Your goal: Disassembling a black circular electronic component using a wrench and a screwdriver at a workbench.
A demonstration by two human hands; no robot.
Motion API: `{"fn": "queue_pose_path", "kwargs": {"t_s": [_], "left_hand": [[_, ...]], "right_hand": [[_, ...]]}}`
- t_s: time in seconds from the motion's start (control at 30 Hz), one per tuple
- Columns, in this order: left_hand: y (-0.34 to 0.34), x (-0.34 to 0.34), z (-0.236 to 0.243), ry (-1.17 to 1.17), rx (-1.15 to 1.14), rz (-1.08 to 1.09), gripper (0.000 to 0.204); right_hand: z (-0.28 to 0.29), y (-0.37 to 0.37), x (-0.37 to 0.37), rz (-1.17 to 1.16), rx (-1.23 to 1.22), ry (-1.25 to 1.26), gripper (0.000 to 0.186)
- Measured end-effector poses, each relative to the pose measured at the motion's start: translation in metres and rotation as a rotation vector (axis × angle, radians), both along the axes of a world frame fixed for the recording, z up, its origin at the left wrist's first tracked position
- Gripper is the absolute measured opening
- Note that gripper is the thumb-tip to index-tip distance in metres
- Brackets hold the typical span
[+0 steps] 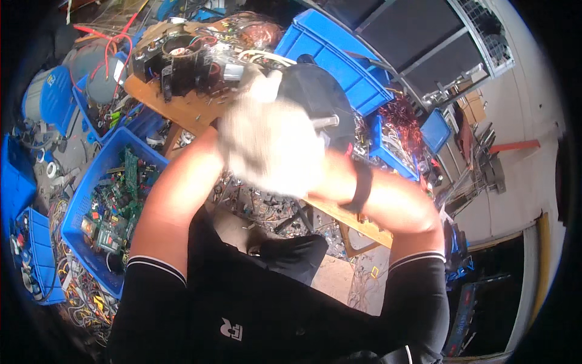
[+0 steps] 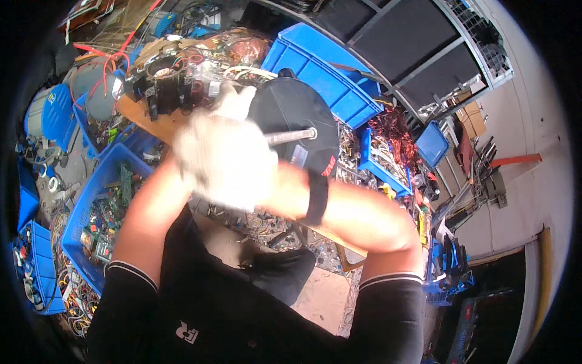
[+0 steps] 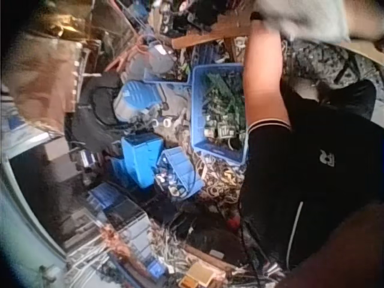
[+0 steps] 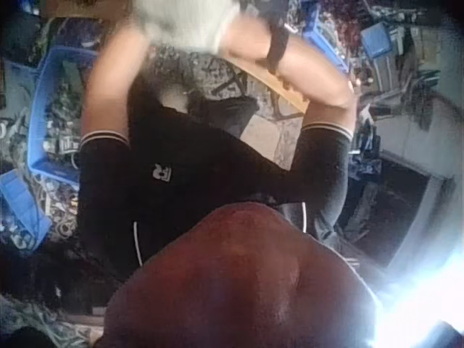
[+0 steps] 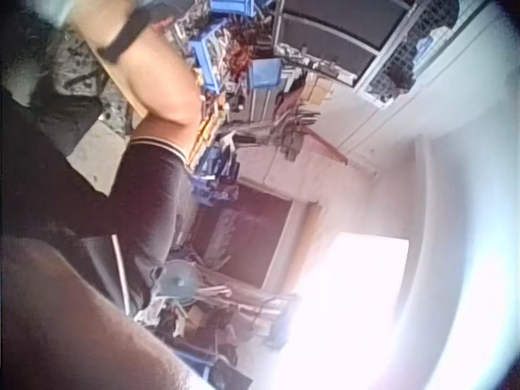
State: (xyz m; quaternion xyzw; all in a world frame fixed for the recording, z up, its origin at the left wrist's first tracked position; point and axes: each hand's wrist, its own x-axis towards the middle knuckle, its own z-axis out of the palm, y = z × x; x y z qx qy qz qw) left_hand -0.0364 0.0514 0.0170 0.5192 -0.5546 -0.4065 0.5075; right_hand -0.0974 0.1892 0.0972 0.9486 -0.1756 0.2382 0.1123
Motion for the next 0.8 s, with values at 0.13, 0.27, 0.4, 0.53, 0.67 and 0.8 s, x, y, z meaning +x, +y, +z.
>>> {"fn": "queue_pose_path", "kwargs": {"t_s": [0.13,0.27,0.4,0.53,0.67,0.8], "left_hand": [[-0.005,-0.004,0.002,0.019,0.058,-0.116,0.073],[-0.004,-0.003,0.007,-0.055,0.074,-0.068,0.073],[-0.014,-0.002,-0.003,-0.003,0.074,-0.003,0.075],[-0.013,-0.004,0.000,0.034,0.082,-0.055,0.073],[-0.013,-0.007,-0.008,0.035,0.081,-0.044,0.068],[-0.019,-0.002,-0.028,0.004,0.009,0.017,0.054]], "right_hand": [[-0.025,0.084,-0.048,0.025,-0.015,0.142,0.025],[-0.062,0.124,-0.120,-0.076,0.044,0.065,0.031],[-0.063,0.153,-0.179,-0.456,-0.028,0.012,0.051],[-0.103,0.189,-0.254,-0.947,0.328,-0.292,0.040],[-0.123,0.162,-0.329,-1.189,0.368,-0.664,0.022],[-0.085,0.069,-0.382,-1.345,0.920,-1.085,0.019]]}}
